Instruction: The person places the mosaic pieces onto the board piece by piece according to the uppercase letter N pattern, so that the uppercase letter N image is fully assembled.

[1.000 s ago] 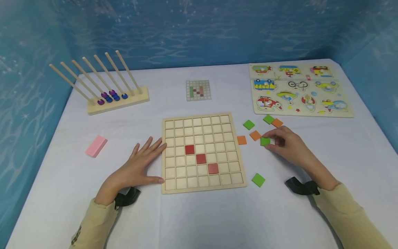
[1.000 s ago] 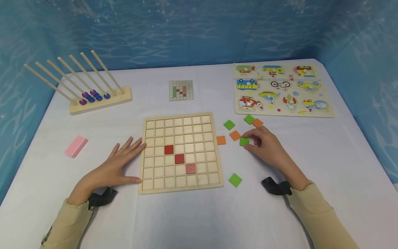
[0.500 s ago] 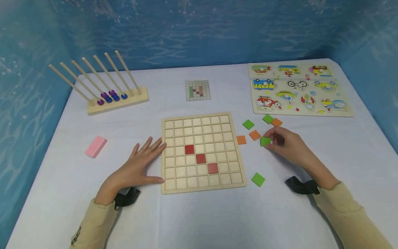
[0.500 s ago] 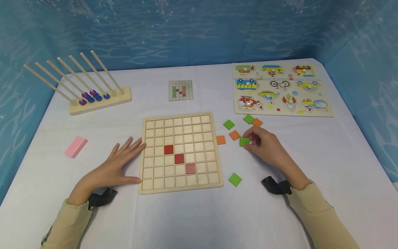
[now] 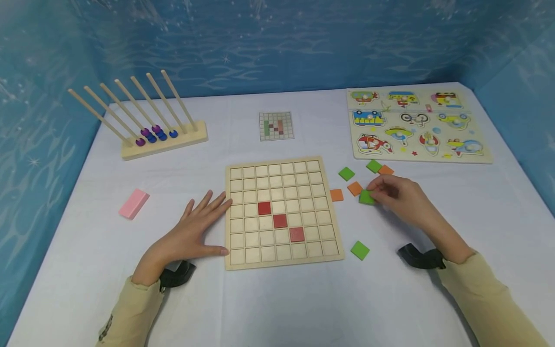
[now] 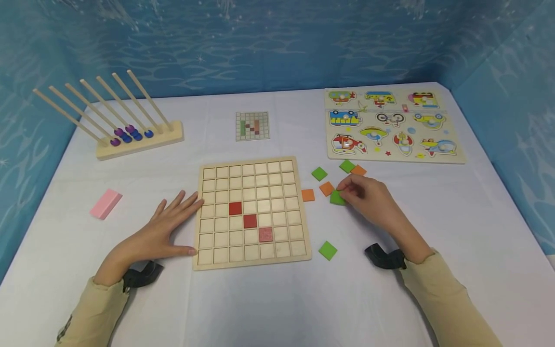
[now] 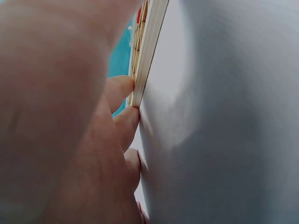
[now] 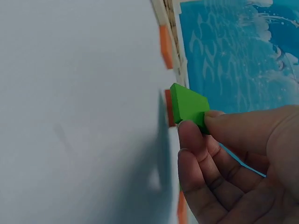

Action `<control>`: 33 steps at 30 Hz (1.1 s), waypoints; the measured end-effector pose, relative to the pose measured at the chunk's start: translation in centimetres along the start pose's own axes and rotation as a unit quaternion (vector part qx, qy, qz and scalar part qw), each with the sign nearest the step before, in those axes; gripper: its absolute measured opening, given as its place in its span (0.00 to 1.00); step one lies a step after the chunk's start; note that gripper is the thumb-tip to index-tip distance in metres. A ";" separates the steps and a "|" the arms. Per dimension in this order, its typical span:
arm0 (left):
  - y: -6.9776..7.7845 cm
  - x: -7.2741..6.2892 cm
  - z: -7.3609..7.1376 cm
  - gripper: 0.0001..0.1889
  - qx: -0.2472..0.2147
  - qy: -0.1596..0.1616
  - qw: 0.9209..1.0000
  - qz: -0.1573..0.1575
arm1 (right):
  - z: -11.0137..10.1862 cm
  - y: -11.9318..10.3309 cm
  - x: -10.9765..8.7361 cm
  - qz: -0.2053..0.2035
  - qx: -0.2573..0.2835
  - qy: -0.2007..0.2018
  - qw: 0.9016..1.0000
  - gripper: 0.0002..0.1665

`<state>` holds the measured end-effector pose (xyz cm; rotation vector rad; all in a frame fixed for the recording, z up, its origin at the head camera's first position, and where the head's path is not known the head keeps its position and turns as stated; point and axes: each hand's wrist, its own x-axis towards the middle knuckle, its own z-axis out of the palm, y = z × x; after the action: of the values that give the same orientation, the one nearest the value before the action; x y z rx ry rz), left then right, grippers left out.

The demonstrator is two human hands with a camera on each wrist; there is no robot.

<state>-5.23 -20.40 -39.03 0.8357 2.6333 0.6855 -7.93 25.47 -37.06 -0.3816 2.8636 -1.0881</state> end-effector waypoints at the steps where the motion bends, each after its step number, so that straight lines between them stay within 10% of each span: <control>1: 0.0 0.0 0.0 0.56 -0.001 0.000 1.000 0.000 | 0.0 -0.3 0.2 -0.006 0.011 -0.001 1.000 0.07; 8: 0.0 0.2 0.2 0.55 0.000 0.000 1.000 0.004 | 1.8 -4.5 2.5 -0.049 0.111 -0.035 0.992 0.06; 20: 0.0 0.1 0.1 0.55 0.004 -0.001 1.000 -0.001 | 9.9 -12.8 4.1 -0.084 0.256 -0.187 0.945 0.06; 33: -0.1 -0.1 0.0 0.54 0.003 0.009 1.000 0.008 | 13.4 -14.2 4.0 -0.137 0.165 -0.180 0.960 0.06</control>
<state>-5.15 -20.53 -39.09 0.8586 2.6485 0.6914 -6.98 5.56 -37.57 -0.8678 2.3094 -1.3465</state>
